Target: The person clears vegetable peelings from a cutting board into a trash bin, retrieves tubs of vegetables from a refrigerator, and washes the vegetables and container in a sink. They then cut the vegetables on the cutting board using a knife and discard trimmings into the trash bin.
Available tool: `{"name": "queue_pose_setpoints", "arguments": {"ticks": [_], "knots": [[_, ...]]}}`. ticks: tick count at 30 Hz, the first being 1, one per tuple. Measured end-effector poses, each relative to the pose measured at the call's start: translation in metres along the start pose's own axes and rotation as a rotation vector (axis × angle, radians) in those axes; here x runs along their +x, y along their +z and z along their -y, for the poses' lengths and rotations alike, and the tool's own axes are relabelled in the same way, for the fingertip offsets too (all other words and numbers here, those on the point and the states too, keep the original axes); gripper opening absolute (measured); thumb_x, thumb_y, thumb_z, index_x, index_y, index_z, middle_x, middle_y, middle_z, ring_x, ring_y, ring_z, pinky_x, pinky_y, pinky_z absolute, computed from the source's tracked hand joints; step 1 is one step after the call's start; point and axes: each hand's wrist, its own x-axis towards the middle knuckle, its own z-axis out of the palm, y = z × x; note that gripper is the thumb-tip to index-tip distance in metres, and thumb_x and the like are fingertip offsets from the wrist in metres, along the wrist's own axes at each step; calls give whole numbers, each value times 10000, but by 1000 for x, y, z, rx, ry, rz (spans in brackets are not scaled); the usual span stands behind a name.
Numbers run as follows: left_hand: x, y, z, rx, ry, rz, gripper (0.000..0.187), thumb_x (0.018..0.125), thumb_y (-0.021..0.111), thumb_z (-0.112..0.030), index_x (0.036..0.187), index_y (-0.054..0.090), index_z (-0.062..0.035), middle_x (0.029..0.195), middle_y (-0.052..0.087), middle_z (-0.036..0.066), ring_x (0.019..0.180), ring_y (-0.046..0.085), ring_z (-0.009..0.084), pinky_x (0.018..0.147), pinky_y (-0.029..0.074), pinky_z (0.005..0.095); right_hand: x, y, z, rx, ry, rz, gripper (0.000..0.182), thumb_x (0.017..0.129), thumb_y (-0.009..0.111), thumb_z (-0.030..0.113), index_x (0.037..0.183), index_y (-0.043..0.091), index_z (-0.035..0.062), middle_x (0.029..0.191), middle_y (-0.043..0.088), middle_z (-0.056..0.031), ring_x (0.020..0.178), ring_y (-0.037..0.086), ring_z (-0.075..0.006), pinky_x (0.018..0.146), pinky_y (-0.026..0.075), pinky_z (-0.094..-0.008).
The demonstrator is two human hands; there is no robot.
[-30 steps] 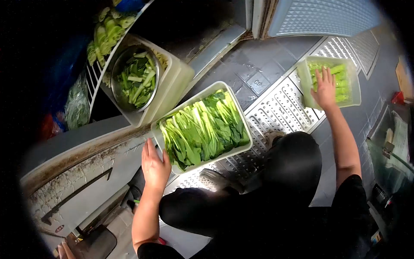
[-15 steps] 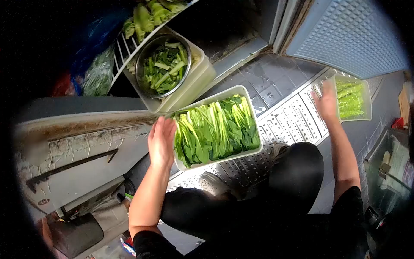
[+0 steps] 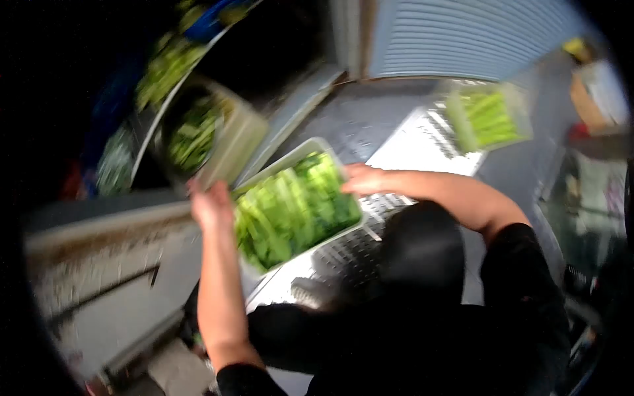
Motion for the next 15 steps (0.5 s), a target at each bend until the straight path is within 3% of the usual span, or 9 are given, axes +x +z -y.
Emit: {"name": "queue_pose_setpoints", "arguments": {"ticks": [1,2,4,6,8,9,10,14,15], "knots": [[-7,6,-2,-42,-9,5,541,1060,464,-417,1339,473,47,1160,615,141,1004,604,248,962,506,370,-10,-3,7,46,13,-42,466,871,617,159,1331,592,89,1017,696,-149,803,674,-185,651,571,-353],[2,-1,0,40,7,15,595,1058,464,-426,1394,423,63,1274,575,176,1142,569,273,1041,457,378,-13,-7,11,-50,49,-75,431,860,616,161,1284,626,82,886,696,-147,729,660,-168,593,557,-359],[-16,12,1,34,-25,-7,663,1045,474,-462,1429,377,70,1463,419,238,1318,453,290,1111,388,376,-19,-16,-1,-225,-11,-272,327,854,606,198,1126,693,38,920,712,-211,830,703,-314,785,562,-412],[-30,18,2,9,-46,34,691,1036,489,-472,1441,353,70,1523,313,258,1379,376,297,1145,340,378,-24,-33,-13,-283,53,-352,316,849,610,217,1101,706,53,946,713,-223,892,698,-362,867,540,-417],[-42,17,6,78,-29,59,717,1029,503,-470,1460,319,72,1553,250,269,1418,326,299,1172,297,380,-34,-50,-32,-225,41,-487,292,851,613,218,1086,714,78,921,716,-209,870,701,-340,842,546,-418],[-52,16,10,159,-9,74,730,1026,510,-464,1473,297,73,1552,239,269,1425,314,297,1183,279,381,-42,-58,-44,-405,-3,-592,293,847,617,197,1105,713,96,897,720,-192,843,702,-325,821,552,-413],[-55,8,10,234,6,91,745,1023,516,-457,1486,276,75,1552,228,270,1433,302,296,1193,261,382,-52,-64,-49,-371,43,-621,339,842,604,233,1145,706,119,952,714,-205,921,697,-358,889,552,-442],[-67,6,20,410,32,279,764,1027,522,-388,1538,186,70,1613,176,249,1514,180,321,1238,168,403,-110,-92,-65,-264,173,-798,442,837,631,185,1278,654,204,1041,714,-200,978,687,-348,884,539,-424],[-66,4,22,412,9,279,776,1017,543,-378,1540,183,69,1596,218,231,1501,215,302,1230,189,391,-121,-98,-73,-328,169,-838,489,849,630,180,1337,616,214,1056,713,-198,987,685,-355,886,537,-427]]}}
